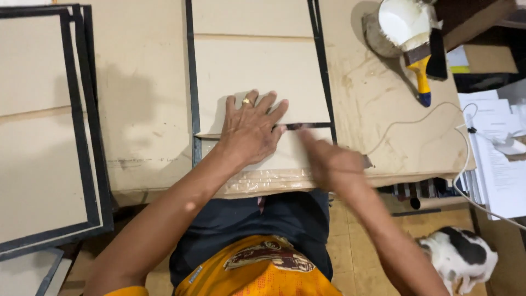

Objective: Applying glue to the edges of folder components and assembling them onto a backing sheet.

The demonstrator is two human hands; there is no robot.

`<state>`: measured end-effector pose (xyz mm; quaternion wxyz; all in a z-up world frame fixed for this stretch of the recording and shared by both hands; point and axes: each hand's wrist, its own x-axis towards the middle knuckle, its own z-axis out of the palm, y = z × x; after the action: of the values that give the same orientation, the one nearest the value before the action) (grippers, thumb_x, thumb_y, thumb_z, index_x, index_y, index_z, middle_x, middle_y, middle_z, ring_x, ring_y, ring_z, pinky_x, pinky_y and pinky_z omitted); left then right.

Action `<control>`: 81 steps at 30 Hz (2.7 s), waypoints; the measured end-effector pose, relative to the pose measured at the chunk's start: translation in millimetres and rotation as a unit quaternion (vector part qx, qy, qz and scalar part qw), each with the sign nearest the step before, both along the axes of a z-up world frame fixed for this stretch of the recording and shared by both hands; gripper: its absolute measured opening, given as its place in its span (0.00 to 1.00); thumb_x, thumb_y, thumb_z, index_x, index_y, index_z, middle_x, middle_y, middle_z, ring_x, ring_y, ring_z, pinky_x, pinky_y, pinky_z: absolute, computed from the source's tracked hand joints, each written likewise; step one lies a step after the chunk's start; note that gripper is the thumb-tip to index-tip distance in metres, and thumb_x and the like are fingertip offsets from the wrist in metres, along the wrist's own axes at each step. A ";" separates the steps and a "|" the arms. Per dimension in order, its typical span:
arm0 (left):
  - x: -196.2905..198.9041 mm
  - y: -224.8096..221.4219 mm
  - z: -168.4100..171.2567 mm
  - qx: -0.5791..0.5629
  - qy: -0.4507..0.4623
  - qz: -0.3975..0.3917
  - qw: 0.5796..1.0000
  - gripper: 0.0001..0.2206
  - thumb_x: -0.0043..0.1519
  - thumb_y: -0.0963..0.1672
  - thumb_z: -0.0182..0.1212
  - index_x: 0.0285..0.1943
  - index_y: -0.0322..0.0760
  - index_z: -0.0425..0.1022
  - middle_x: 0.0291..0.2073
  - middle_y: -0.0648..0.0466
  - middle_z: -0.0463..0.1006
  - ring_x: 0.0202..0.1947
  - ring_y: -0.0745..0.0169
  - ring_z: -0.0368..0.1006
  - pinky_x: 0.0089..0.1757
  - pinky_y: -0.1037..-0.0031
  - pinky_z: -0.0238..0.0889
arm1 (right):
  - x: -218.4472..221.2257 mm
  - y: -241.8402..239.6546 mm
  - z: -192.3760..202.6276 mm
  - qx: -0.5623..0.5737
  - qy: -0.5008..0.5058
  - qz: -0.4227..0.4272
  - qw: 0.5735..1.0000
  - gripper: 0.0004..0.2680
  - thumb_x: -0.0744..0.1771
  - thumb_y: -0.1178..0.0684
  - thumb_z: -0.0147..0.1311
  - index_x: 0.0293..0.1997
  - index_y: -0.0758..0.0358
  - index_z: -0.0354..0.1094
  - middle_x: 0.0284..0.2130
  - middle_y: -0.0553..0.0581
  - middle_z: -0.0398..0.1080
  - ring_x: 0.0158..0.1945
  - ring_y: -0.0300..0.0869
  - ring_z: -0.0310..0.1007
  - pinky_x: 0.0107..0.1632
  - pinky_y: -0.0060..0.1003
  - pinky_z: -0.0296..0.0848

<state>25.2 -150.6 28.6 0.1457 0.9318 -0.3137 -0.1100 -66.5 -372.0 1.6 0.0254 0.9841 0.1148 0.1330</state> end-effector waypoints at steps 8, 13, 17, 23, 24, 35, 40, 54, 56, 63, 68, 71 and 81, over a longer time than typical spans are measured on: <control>-2.0 0.6 -6.0 -0.001 -0.026 -0.010 1.000 0.24 0.68 0.50 0.42 0.75 0.52 0.63 0.72 0.50 0.62 0.71 0.36 0.55 0.58 0.35 0.46 | 1.9 -3.9 -19.7 -0.048 0.087 -0.024 0.995 0.24 0.63 0.49 0.50 0.70 0.38 0.62 0.36 0.50 0.76 0.34 0.52 0.80 0.35 0.53 0.80; -1.1 13.1 -8.4 0.001 -0.040 -0.013 0.999 0.27 0.66 0.54 0.47 0.74 0.49 0.65 0.72 0.51 0.64 0.70 0.40 0.57 0.59 0.39 0.50 | 17.1 -24.3 -21.6 -0.050 0.014 -0.031 0.998 0.16 0.67 0.46 0.48 0.63 0.43 0.68 0.33 0.50 0.76 0.34 0.50 0.80 0.34 0.50 0.77; -4.1 38.1 5.0 0.024 -0.032 0.016 0.999 0.28 0.67 0.55 0.44 0.77 0.51 0.60 0.75 0.49 0.58 0.73 0.36 0.52 0.59 0.33 0.45 | -14.7 26.0 -18.3 -0.041 0.022 0.035 0.998 0.13 0.65 0.49 0.48 0.55 0.44 0.70 0.24 0.48 0.71 0.25 0.47 0.77 0.29 0.47 0.76; -7.8 34.8 8.5 0.021 -0.020 0.031 0.999 0.26 0.69 0.53 0.41 0.78 0.53 0.59 0.76 0.49 0.56 0.73 0.34 0.50 0.59 0.32 0.43 | 44.3 -2.1 -2.9 0.031 0.002 -0.021 0.999 0.21 0.67 0.50 0.47 0.72 0.44 0.63 0.33 0.57 0.76 0.31 0.59 0.78 0.33 0.59 0.76; -6.4 35.1 10.1 0.018 -0.026 0.032 0.999 0.26 0.69 0.53 0.41 0.78 0.53 0.59 0.76 0.49 0.56 0.73 0.34 0.50 0.59 0.32 0.43 | 30.1 11.6 -6.1 0.027 -0.005 -0.020 0.999 0.21 0.67 0.50 0.47 0.72 0.44 0.63 0.33 0.57 0.76 0.31 0.59 0.78 0.33 0.59 0.76; -3.8 60.5 3.5 0.033 -0.033 0.034 0.998 0.27 0.67 0.55 0.41 0.76 0.56 0.62 0.74 0.51 0.60 0.72 0.39 0.53 0.59 0.36 0.45 | 7.3 57.8 -4.6 0.067 0.084 0.009 0.994 0.23 0.66 0.55 0.45 0.73 0.50 0.61 0.36 0.59 0.77 0.36 0.58 0.80 0.39 0.58 0.78; -7.4 63.0 0.9 0.019 -0.050 0.040 0.998 0.26 0.68 0.54 0.41 0.75 0.56 0.63 0.73 0.51 0.61 0.72 0.39 0.53 0.60 0.38 0.44 | 35.6 32.7 -25.6 0.048 0.045 -0.033 0.997 0.23 0.66 0.52 0.48 0.73 0.42 0.61 0.31 0.57 0.76 0.31 0.59 0.79 0.36 0.60 0.77; -5.6 107.2 -13.6 0.005 -0.077 0.056 0.995 0.28 0.63 0.57 0.48 0.74 0.55 0.65 0.72 0.52 0.64 0.71 0.40 0.56 0.60 0.43 0.49 | 25.5 55.3 -4.4 0.053 0.025 -0.121 0.991 0.21 0.67 0.49 0.47 0.71 0.40 0.64 0.33 0.58 0.77 0.34 0.61 0.79 0.38 0.61 0.77; -5.5 106.1 -16.1 -0.011 -0.078 0.055 0.995 0.28 0.64 0.57 0.47 0.74 0.56 0.65 0.72 0.52 0.63 0.72 0.39 0.54 0.61 0.43 0.48 | 2.2 99.5 -14.3 0.059 0.052 0.051 0.996 0.22 0.64 0.55 0.46 0.69 0.48 0.64 0.31 0.56 0.75 0.29 0.54 0.78 0.32 0.55 0.77; -4.2 105.6 -13.5 -0.010 -0.059 0.070 0.996 0.26 0.66 0.55 0.44 0.75 0.60 0.64 0.73 0.54 0.62 0.73 0.38 0.51 0.60 0.43 0.48 | 48.7 51.0 -19.5 0.002 0.006 -0.049 0.999 0.24 0.65 0.56 0.48 0.72 0.50 0.63 0.30 0.59 0.75 0.29 0.58 0.79 0.30 0.56 0.76; -4.4 108.8 -17.8 -0.028 -0.049 0.072 0.996 0.24 0.68 0.53 0.42 0.75 0.62 0.64 0.72 0.54 0.62 0.73 0.37 0.51 0.60 0.43 0.50 | 2.6 130.0 -12.7 0.060 0.023 0.060 0.996 0.27 0.62 0.57 0.47 0.72 0.50 0.62 0.27 0.53 0.75 0.24 0.50 0.76 0.27 0.50 0.76; -2.3 124.7 -11.5 -0.029 -0.043 0.050 0.997 0.24 0.67 0.53 0.43 0.74 0.60 0.65 0.73 0.53 0.63 0.73 0.39 0.54 0.61 0.45 0.51 | 13.8 129.9 8.4 0.044 0.036 0.047 0.997 0.28 0.62 0.60 0.47 0.75 0.52 0.57 0.32 0.55 0.77 0.28 0.52 0.79 0.29 0.52 0.77; -18.1 143.5 5.4 -0.032 0.017 0.092 0.995 0.26 0.66 0.53 0.44 0.77 0.63 0.61 0.76 0.50 0.58 0.73 0.32 0.50 0.61 0.38 0.46 | 7.8 157.7 -4.5 0.096 0.067 0.071 0.991 0.26 0.63 0.55 0.46 0.74 0.52 0.56 0.33 0.56 0.76 0.31 0.56 0.79 0.32 0.58 0.78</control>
<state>7.1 -7.1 34.0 0.1904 0.9495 -0.2277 -0.1018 -58.7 -214.3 -2.9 -0.0869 0.9781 0.1722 0.0785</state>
